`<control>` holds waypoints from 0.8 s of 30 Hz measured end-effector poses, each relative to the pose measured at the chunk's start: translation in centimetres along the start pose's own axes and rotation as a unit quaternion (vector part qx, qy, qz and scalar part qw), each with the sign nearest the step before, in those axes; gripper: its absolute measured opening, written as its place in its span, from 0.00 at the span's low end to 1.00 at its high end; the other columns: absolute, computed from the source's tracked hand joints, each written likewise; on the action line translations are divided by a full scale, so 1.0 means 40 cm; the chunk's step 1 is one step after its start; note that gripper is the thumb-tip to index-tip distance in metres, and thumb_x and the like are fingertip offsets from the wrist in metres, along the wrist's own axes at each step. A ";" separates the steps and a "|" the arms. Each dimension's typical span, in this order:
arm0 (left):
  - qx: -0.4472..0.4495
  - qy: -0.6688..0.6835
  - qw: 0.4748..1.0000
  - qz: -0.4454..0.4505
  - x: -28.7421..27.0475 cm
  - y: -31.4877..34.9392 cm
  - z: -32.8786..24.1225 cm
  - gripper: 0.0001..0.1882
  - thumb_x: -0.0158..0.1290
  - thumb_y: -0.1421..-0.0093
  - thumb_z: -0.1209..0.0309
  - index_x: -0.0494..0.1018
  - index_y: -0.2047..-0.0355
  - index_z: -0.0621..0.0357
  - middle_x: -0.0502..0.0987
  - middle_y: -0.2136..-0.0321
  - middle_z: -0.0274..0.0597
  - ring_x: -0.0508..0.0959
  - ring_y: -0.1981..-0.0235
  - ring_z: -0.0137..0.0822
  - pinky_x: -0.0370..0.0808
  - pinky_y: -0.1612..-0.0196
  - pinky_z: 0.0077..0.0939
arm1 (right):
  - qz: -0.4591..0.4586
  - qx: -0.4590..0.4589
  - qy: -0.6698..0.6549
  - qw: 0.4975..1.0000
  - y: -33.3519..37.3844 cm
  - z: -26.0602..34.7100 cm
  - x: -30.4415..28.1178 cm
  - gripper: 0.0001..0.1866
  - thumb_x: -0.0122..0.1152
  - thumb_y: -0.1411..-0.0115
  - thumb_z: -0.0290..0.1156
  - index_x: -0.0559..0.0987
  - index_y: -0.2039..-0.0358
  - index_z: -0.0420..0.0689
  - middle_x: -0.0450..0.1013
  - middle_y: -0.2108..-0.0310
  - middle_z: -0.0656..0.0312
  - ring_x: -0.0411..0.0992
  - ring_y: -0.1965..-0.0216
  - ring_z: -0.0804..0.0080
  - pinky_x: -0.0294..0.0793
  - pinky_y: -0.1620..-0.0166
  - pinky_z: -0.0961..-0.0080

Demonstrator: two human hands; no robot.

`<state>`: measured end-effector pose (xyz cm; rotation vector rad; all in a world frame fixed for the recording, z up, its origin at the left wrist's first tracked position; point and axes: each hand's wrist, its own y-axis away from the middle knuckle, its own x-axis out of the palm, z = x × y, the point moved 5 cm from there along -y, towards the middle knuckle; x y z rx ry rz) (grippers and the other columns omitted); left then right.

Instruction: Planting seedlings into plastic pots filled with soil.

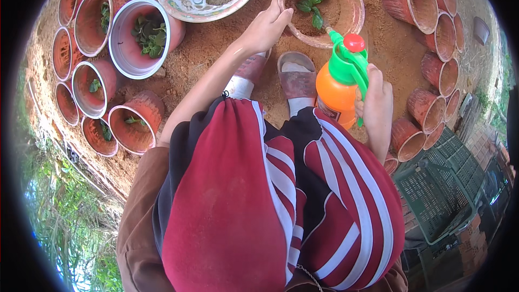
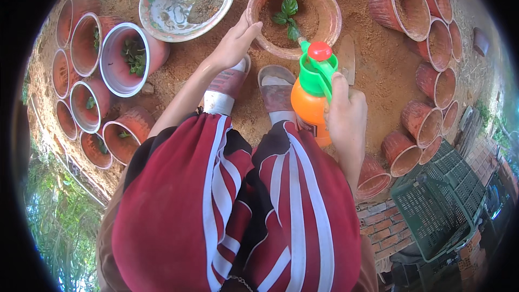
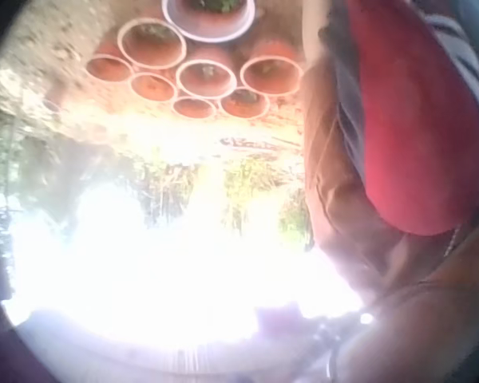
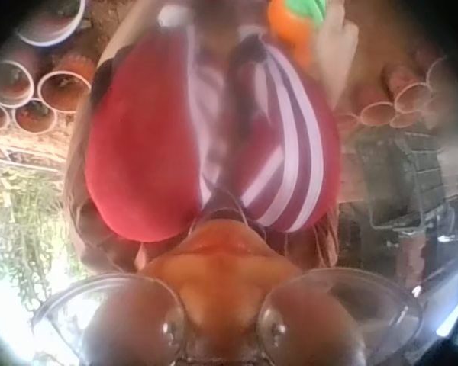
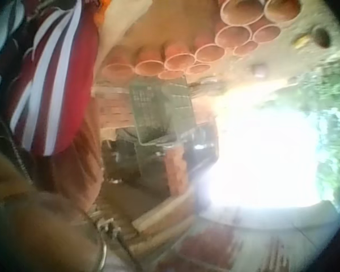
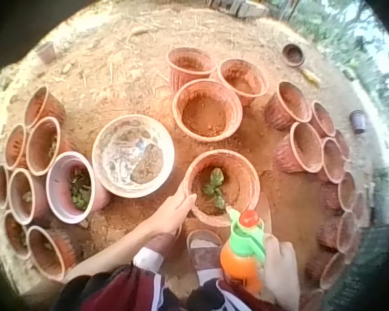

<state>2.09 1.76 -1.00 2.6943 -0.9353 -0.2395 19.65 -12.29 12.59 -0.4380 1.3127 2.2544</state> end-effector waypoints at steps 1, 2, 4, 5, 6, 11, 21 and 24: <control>0.019 -0.008 1.000 -0.005 -0.001 0.003 -0.006 0.30 0.38 0.32 0.62 0.47 0.34 0.60 0.64 0.44 0.47 0.67 0.46 0.35 0.66 0.44 0.30 | 0.001 -0.001 -0.001 1.000 0.002 -0.002 0.003 0.30 0.46 0.37 0.48 0.72 0.86 0.34 0.63 0.91 0.61 0.62 0.88 0.75 0.58 0.81 0.71; 0.020 -0.011 1.000 -0.006 -0.003 0.008 -0.010 0.30 0.38 0.32 0.62 0.47 0.34 0.60 0.64 0.44 0.47 0.67 0.46 0.35 0.66 0.44 0.30 | 0.001 -0.019 0.014 1.000 0.002 -0.003 0.009 0.30 0.46 0.37 0.48 0.71 0.86 0.34 0.63 0.91 0.61 0.61 0.88 0.75 0.58 0.81 0.71; -0.019 0.030 0.999 0.018 0.009 0.002 -0.028 0.30 0.38 0.32 0.61 0.46 0.34 0.60 0.62 0.41 0.49 0.64 0.43 0.37 0.62 0.41 0.30 | -0.014 -0.033 0.027 0.999 0.012 0.010 -0.006 0.31 0.46 0.37 0.48 0.71 0.87 0.35 0.63 0.91 0.62 0.61 0.89 0.76 0.57 0.82 0.71; -0.015 0.031 0.999 0.025 0.014 -0.007 -0.033 0.30 0.38 0.32 0.61 0.46 0.34 0.60 0.62 0.41 0.49 0.64 0.43 0.37 0.62 0.41 0.30 | -0.020 -0.016 0.007 1.000 0.016 0.013 -0.018 0.31 0.46 0.37 0.48 0.72 0.86 0.34 0.63 0.91 0.61 0.62 0.88 0.75 0.58 0.81 0.70; -0.002 0.026 1.000 0.015 0.009 -0.003 -0.026 0.30 0.38 0.32 0.61 0.46 0.34 0.60 0.62 0.42 0.49 0.65 0.44 0.37 0.62 0.41 0.30 | -0.013 -0.002 -0.012 1.000 0.010 0.008 -0.016 0.30 0.46 0.38 0.48 0.72 0.85 0.33 0.63 0.91 0.60 0.62 0.88 0.74 0.59 0.80 0.69; -0.082 0.059 0.994 0.047 0.004 0.003 -0.011 0.31 0.38 0.32 0.61 0.46 0.33 0.61 0.62 0.42 0.49 0.66 0.45 0.36 0.65 0.43 0.30 | -0.017 -0.028 0.013 0.999 0.002 0.030 -0.006 0.31 0.47 0.38 0.49 0.72 0.86 0.33 0.64 0.91 0.60 0.63 0.88 0.73 0.60 0.80 0.70; -0.050 0.060 0.996 0.042 0.007 -0.004 0.004 0.30 0.37 0.31 0.62 0.44 0.34 0.59 0.66 0.50 0.46 0.75 0.58 0.32 0.77 0.60 0.28 | -0.027 -0.055 0.030 0.998 0.003 0.022 -0.006 0.31 0.46 0.37 0.49 0.73 0.86 0.34 0.65 0.90 0.59 0.64 0.87 0.74 0.60 0.81 0.70; -0.057 0.066 0.995 0.043 0.009 -0.006 0.011 0.29 0.36 0.31 0.63 0.43 0.34 0.59 0.66 0.51 0.46 0.76 0.61 0.32 0.78 0.61 0.28 | -0.006 -0.033 -0.029 0.999 0.007 0.002 -0.013 0.30 0.45 0.37 0.48 0.71 0.86 0.36 0.63 0.91 0.61 0.61 0.88 0.77 0.56 0.83 0.73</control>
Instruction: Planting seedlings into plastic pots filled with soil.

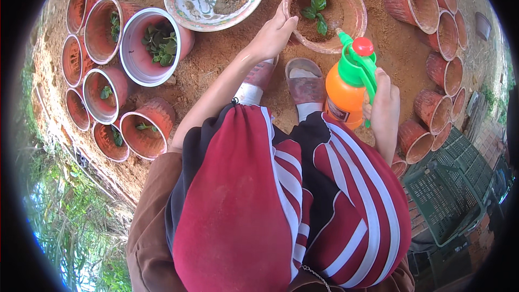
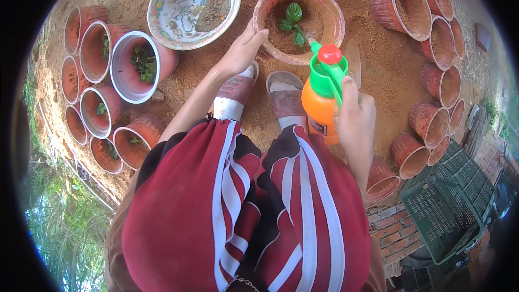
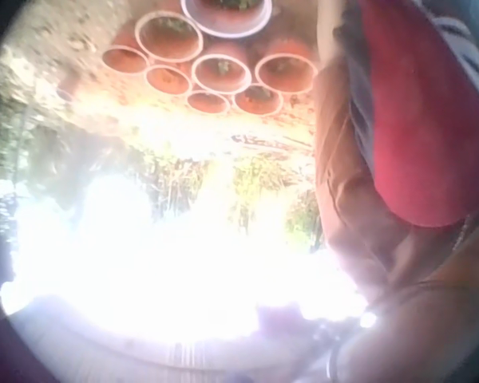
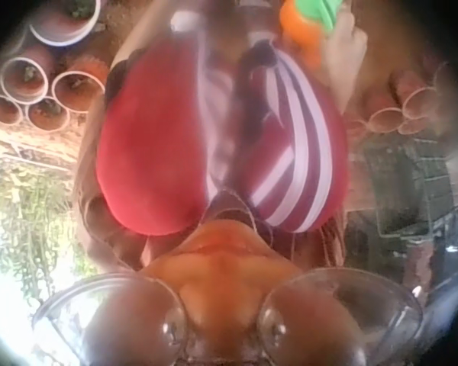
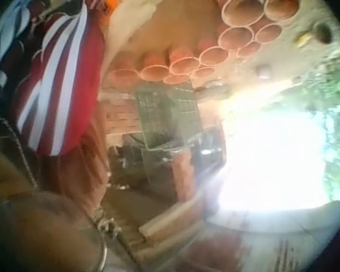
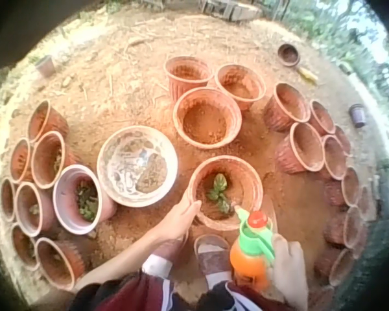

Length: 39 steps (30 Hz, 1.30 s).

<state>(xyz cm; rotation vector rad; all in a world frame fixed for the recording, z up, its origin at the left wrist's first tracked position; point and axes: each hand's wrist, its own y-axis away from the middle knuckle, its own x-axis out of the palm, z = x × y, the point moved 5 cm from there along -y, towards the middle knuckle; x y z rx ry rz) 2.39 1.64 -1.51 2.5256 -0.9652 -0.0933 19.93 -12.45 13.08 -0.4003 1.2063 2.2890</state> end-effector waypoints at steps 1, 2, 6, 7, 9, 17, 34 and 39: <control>-0.005 0.004 1.000 0.001 -0.001 0.001 0.004 0.29 0.36 0.31 0.64 0.43 0.34 0.58 0.66 0.51 0.47 0.77 0.61 0.33 0.78 0.61 0.28 | 0.002 -0.001 -0.002 1.000 0.005 -0.005 0.004 0.30 0.45 0.37 0.48 0.71 0.86 0.36 0.63 0.91 0.61 0.61 0.88 0.77 0.56 0.83 0.73; -0.005 0.002 1.000 -0.001 -0.003 0.004 0.006 0.29 0.36 0.31 0.64 0.43 0.34 0.58 0.66 0.51 0.47 0.77 0.61 0.33 0.78 0.61 0.28 | 0.002 -0.008 -0.027 1.000 0.010 -0.009 0.010 0.29 0.45 0.36 0.49 0.70 0.86 0.38 0.61 0.90 0.63 0.59 0.89 0.78 0.54 0.84 0.75; -0.084 0.084 0.993 0.018 0.020 0.000 -0.030 0.26 0.37 0.33 0.67 0.47 0.37 0.60 0.66 0.52 0.51 0.78 0.60 0.40 0.80 0.58 0.34 | -0.022 -0.025 -0.121 0.992 0.039 -0.038 -0.055 0.27 0.49 0.36 0.50 0.71 0.83 0.40 0.60 0.89 0.66 0.56 0.89 0.81 0.51 0.85 0.77; -0.135 0.137 0.981 0.021 0.023 -0.001 -0.031 0.25 0.38 0.34 0.70 0.50 0.39 0.61 0.66 0.52 0.53 0.78 0.60 0.42 0.80 0.56 0.37 | -0.025 -0.025 -0.124 0.992 0.041 -0.064 -0.077 0.27 0.49 0.36 0.50 0.71 0.83 0.40 0.60 0.89 0.66 0.56 0.89 0.81 0.51 0.85 0.77; -0.160 0.201 0.966 0.039 0.033 -0.012 -0.043 0.21 0.39 0.37 0.73 0.54 0.44 0.64 0.69 0.58 0.54 0.79 0.62 0.44 0.81 0.57 0.39 | -0.029 -0.076 -0.116 0.990 0.060 -0.107 -0.133 0.22 0.52 0.36 0.45 0.72 0.77 0.39 0.59 0.89 0.68 0.55 0.89 0.83 0.54 0.83 0.81; -0.226 0.296 0.927 0.051 -0.023 -0.023 0.030 0.06 0.44 0.43 0.81 0.68 0.68 0.77 0.74 0.70 0.52 0.80 0.68 0.44 0.83 0.59 0.35 | -0.122 -0.120 -0.373 0.912 0.155 -0.185 -0.364 0.16 0.51 0.35 0.31 0.62 0.81 0.49 0.51 0.89 0.74 0.48 0.89 0.84 0.56 0.77 0.80; -0.209 0.354 0.909 0.064 -0.102 0.014 0.132 0.14 0.43 0.43 0.83 0.65 0.57 0.80 0.76 0.62 0.60 0.81 0.64 0.46 0.81 0.55 0.41 | -0.409 -0.121 -0.387 0.817 -0.047 -0.491 -0.450 0.10 0.52 0.38 0.28 0.66 0.76 0.45 0.61 0.82 0.65 0.62 0.78 0.75 0.70 0.66 0.72; -0.189 0.400 0.897 0.015 -0.018 0.012 0.039 0.09 0.42 0.44 0.84 0.65 0.64 0.80 0.74 0.65 0.61 0.80 0.63 0.52 0.80 0.54 0.48 | -0.421 -0.105 -0.389 0.812 -0.041 -0.548 -0.457 0.12 0.51 0.38 0.31 0.66 0.78 0.43 0.60 0.84 0.66 0.62 0.81 0.74 0.72 0.69 0.72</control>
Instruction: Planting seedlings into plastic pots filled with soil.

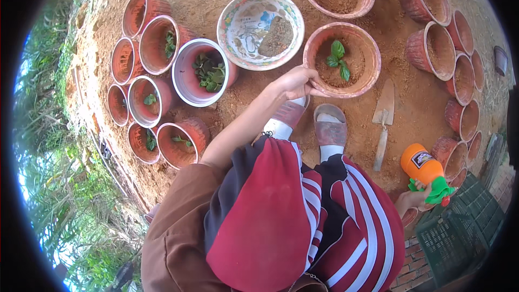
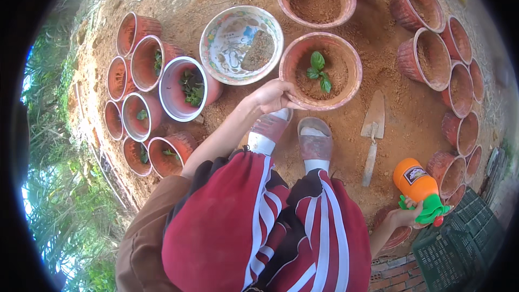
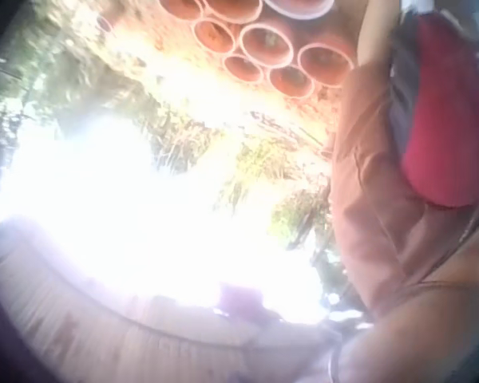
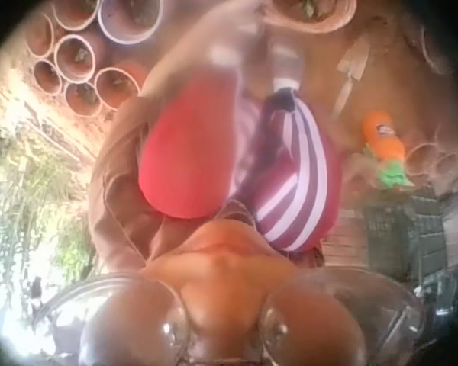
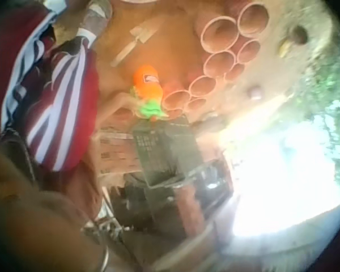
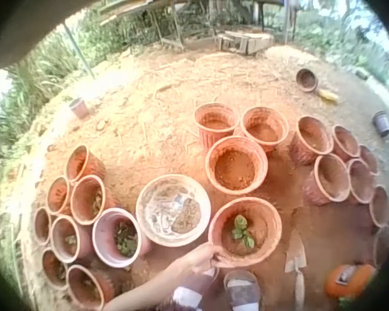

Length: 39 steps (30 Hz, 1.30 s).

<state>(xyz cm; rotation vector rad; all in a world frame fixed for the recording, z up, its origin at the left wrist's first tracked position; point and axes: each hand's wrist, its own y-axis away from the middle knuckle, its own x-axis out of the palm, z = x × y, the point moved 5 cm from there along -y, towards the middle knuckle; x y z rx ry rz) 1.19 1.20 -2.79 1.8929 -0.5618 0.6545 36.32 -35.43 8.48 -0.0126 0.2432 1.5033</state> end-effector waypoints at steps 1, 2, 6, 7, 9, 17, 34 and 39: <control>0.001 -0.008 1.000 -0.021 0.006 -0.006 0.006 0.08 0.42 0.44 0.84 0.65 0.64 0.80 0.73 0.65 0.62 0.79 0.62 0.53 0.80 0.54 0.48 | 0.007 -0.007 0.013 1.000 -0.009 -0.018 -0.004 0.12 0.53 0.38 0.32 0.69 0.76 0.40 0.63 0.82 0.64 0.64 0.81 0.73 0.73 0.71 0.72; -0.005 -0.017 0.999 -0.049 -0.006 -0.021 0.018 0.08 0.42 0.45 0.84 0.64 0.65 0.80 0.73 0.65 0.62 0.79 0.61 0.54 0.80 0.54 0.48 | 0.027 0.009 0.000 1.000 -0.021 -0.076 0.037 0.12 0.53 0.38 0.32 0.69 0.76 0.40 0.63 0.82 0.64 0.64 0.81 0.73 0.73 0.71 0.72; -0.036 -0.037 0.998 -0.046 0.055 0.123 -0.042 0.07 0.42 0.45 0.84 0.65 0.66 0.79 0.73 0.67 0.60 0.79 0.65 0.54 0.81 0.55 0.47 | 0.088 0.020 -0.025 0.996 -0.028 -0.102 0.140 0.11 0.53 0.38 0.32 0.69 0.75 0.40 0.63 0.82 0.64 0.65 0.81 0.73 0.74 0.71 0.72; -0.026 -0.006 0.999 -0.027 0.049 0.165 -0.056 0.05 0.42 0.45 0.84 0.67 0.70 0.78 0.73 0.70 0.57 0.80 0.66 0.53 0.80 0.55 0.48 | 0.103 0.023 -0.023 0.994 -0.033 -0.107 0.161 0.11 0.53 0.39 0.32 0.69 0.75 0.39 0.63 0.82 0.64 0.65 0.80 0.73 0.74 0.71 0.72; 0.000 0.023 1.000 -0.021 0.053 0.270 -0.115 0.05 0.41 0.44 0.84 0.65 0.71 0.78 0.71 0.72 0.56 0.79 0.67 0.54 0.80 0.55 0.50 | 0.129 0.025 -0.019 0.991 -0.046 -0.115 0.192 0.11 0.53 0.39 0.32 0.69 0.75 0.39 0.64 0.81 0.64 0.66 0.80 0.72 0.74 0.72 0.72; 0.284 0.203 0.936 -0.048 0.052 0.491 -0.443 0.11 0.36 0.42 0.83 0.57 0.63 0.88 0.65 0.58 0.76 0.72 0.52 0.67 0.76 0.47 0.50 | 0.176 -0.002 0.021 0.984 -0.077 -0.054 0.193 0.11 0.53 0.39 0.32 0.70 0.73 0.38 0.65 0.80 0.63 0.67 0.80 0.72 0.74 0.72 0.73; 0.526 0.407 0.741 -0.094 -0.451 0.104 -0.768 0.20 0.32 0.50 0.88 0.45 0.56 0.88 0.57 0.50 0.76 0.64 0.47 0.72 0.66 0.42 0.64 | 0.157 -0.037 0.132 0.978 -0.091 0.005 0.151 0.11 0.55 0.39 0.33 0.71 0.70 0.36 0.67 0.78 0.61 0.69 0.78 0.70 0.76 0.74 0.74; 0.490 0.432 0.753 -0.080 -0.525 0.109 -0.754 0.25 0.32 0.53 0.88 0.43 0.53 0.82 0.56 0.50 0.74 0.63 0.48 0.77 0.66 0.45 0.70 | 0.115 -0.034 0.188 0.975 -0.084 0.039 0.014 0.12 0.55 0.40 0.33 0.71 0.69 0.35 0.68 0.77 0.61 0.70 0.78 0.70 0.76 0.74 0.74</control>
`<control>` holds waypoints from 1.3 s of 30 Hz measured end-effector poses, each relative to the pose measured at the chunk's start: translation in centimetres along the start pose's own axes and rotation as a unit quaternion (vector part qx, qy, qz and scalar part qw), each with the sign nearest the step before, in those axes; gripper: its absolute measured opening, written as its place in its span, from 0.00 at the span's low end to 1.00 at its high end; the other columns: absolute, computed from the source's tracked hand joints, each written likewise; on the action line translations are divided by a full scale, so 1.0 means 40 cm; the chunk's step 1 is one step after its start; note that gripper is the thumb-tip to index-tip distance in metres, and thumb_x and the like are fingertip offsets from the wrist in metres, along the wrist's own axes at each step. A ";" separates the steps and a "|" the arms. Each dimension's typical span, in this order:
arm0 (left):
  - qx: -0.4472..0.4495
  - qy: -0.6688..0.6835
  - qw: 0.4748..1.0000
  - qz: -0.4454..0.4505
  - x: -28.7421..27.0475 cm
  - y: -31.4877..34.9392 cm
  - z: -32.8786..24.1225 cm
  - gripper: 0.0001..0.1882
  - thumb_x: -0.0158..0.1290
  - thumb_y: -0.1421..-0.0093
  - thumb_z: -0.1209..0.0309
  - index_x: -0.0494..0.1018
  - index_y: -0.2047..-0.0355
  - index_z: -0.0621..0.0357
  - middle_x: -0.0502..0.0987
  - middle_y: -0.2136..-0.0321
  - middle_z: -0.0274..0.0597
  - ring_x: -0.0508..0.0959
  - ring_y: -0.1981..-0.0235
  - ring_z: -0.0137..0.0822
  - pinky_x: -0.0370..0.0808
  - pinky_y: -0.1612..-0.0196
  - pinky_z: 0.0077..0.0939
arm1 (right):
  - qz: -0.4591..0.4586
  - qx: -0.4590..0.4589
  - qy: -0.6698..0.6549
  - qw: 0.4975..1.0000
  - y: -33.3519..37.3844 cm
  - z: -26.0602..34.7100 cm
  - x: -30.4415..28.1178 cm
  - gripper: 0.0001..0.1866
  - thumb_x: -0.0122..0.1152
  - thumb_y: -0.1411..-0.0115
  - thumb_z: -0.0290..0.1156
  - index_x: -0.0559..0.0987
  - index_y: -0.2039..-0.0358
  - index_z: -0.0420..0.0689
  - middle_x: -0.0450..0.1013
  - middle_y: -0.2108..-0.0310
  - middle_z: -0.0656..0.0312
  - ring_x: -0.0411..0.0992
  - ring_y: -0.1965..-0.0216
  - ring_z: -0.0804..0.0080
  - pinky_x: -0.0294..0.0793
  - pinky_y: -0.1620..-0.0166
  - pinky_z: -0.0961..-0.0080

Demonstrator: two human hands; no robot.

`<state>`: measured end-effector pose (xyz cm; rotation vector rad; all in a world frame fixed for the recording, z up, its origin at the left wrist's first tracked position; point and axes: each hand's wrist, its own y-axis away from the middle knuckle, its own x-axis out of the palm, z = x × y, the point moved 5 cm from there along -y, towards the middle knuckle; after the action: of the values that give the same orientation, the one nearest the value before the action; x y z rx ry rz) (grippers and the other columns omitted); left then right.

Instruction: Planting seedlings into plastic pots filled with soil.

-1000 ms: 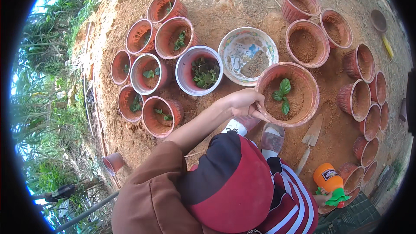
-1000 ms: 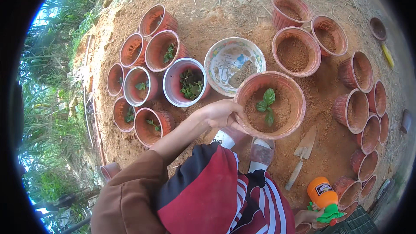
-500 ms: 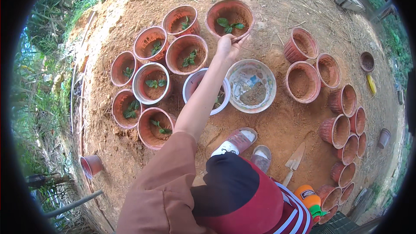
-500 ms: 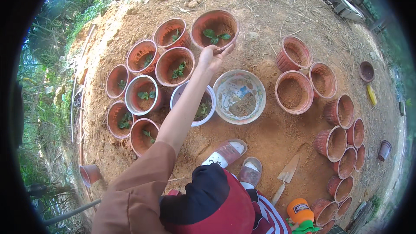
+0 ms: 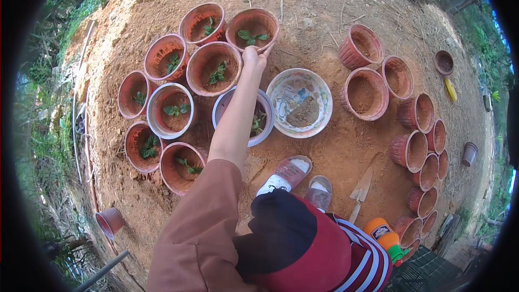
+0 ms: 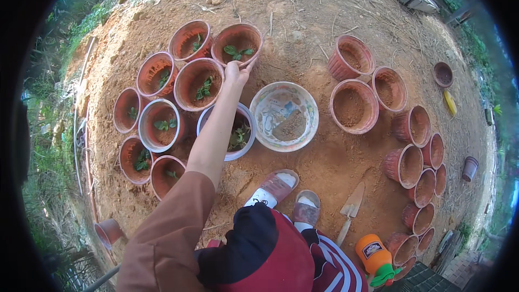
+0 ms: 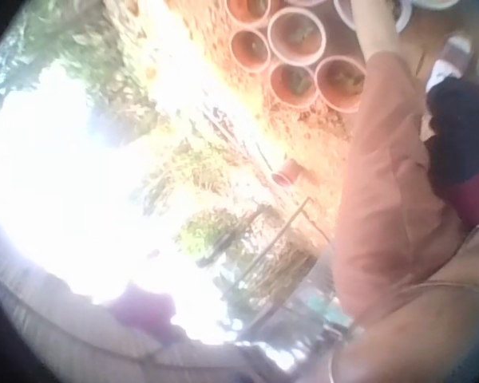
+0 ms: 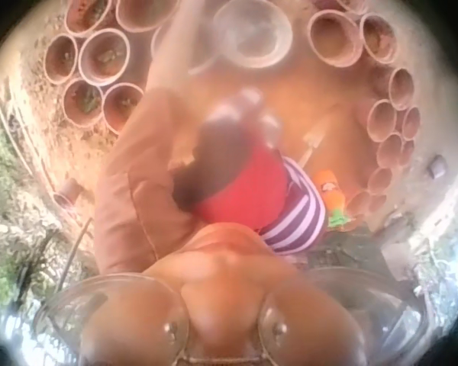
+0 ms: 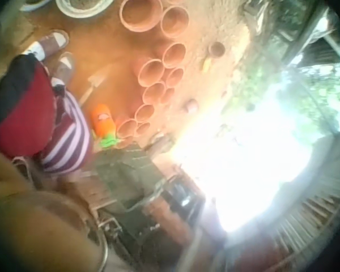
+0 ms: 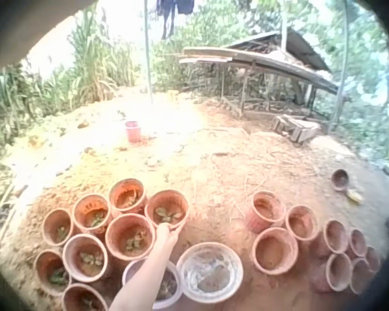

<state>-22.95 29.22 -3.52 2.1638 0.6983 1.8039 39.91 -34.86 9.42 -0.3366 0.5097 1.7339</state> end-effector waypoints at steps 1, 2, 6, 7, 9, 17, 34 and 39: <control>-0.052 0.029 0.998 -0.001 -0.012 -0.013 -0.021 0.31 0.32 0.54 0.88 0.38 0.47 0.74 0.55 0.50 0.72 0.64 0.50 0.79 0.68 0.49 0.75 | -0.007 0.005 0.009 1.000 0.007 -0.006 -0.028 0.12 0.55 0.40 0.33 0.71 0.68 0.35 0.68 0.77 0.61 0.70 0.78 0.70 0.76 0.74 0.74; -0.044 0.003 0.999 -0.008 -0.027 -0.021 -0.048 0.31 0.31 0.54 0.88 0.38 0.47 0.75 0.54 0.50 0.73 0.63 0.50 0.80 0.68 0.49 0.75 | -0.015 0.011 0.017 1.000 0.015 -0.013 -0.057 0.12 0.55 0.40 0.33 0.72 0.68 0.35 0.68 0.77 0.61 0.71 0.77 0.70 0.76 0.75 0.74; -0.007 -0.025 0.997 -0.067 -0.032 -0.001 -0.053 0.28 0.31 0.50 0.86 0.41 0.47 0.76 0.54 0.49 0.72 0.63 0.49 0.78 0.68 0.48 0.75 | -0.049 0.048 0.055 0.996 0.080 -0.081 -0.177 0.12 0.55 0.40 0.33 0.72 0.67 0.35 0.69 0.76 0.60 0.71 0.77 0.69 0.76 0.75 0.74; 0.011 -0.023 0.995 -0.097 -0.024 0.014 -0.044 0.25 0.31 0.46 0.84 0.44 0.46 0.76 0.56 0.50 0.69 0.64 0.48 0.75 0.68 0.48 0.73 | -0.059 0.061 0.065 0.994 0.104 -0.105 -0.210 0.12 0.55 0.40 0.33 0.72 0.67 0.35 0.69 0.76 0.60 0.71 0.77 0.69 0.76 0.75 0.75; 0.045 -0.053 0.997 -0.034 0.002 0.040 -0.007 0.19 0.33 0.38 0.78 0.52 0.47 0.74 0.60 0.49 0.64 0.66 0.47 0.66 0.69 0.44 0.65 | -0.085 0.078 0.075 0.990 0.147 -0.141 -0.276 0.12 0.55 0.40 0.33 0.72 0.67 0.35 0.69 0.76 0.60 0.71 0.77 0.69 0.76 0.75 0.75; -0.212 -0.364 0.907 -0.008 0.111 0.267 0.338 0.36 0.47 0.36 0.61 0.43 0.33 0.57 0.49 0.37 0.61 0.61 0.40 0.57 0.69 0.43 0.47 | -0.111 0.070 0.084 0.988 0.216 -0.127 -0.342 0.19 0.58 0.42 0.29 0.71 0.55 0.29 0.73 0.64 0.51 0.77 0.71 0.65 0.84 0.74 0.71; -0.220 -0.639 0.700 0.231 0.086 0.524 0.660 0.30 0.37 0.45 0.88 0.48 0.42 0.55 0.65 0.54 0.51 0.78 0.63 0.46 0.84 0.62 0.44 | -0.024 -0.117 0.237 0.964 0.219 -0.194 -0.397 0.25 0.64 0.43 0.39 0.74 0.54 0.30 0.76 0.62 0.55 0.74 0.77 0.74 0.73 0.74 0.79; -0.290 -0.660 0.647 0.247 0.032 0.675 0.563 0.28 0.40 0.43 0.85 0.50 0.42 0.54 0.65 0.61 0.44 0.77 0.66 0.38 0.84 0.66 0.40 | 0.001 0.146 0.246 0.958 0.234 -0.162 -0.316 0.27 0.64 0.43 0.40 0.74 0.51 0.31 0.75 0.69 0.55 0.74 0.81 0.72 0.69 0.79 0.80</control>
<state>4.66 9.36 5.58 2.4216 -0.7590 0.0253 33.29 -50.38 11.42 -0.5575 1.1151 1.5431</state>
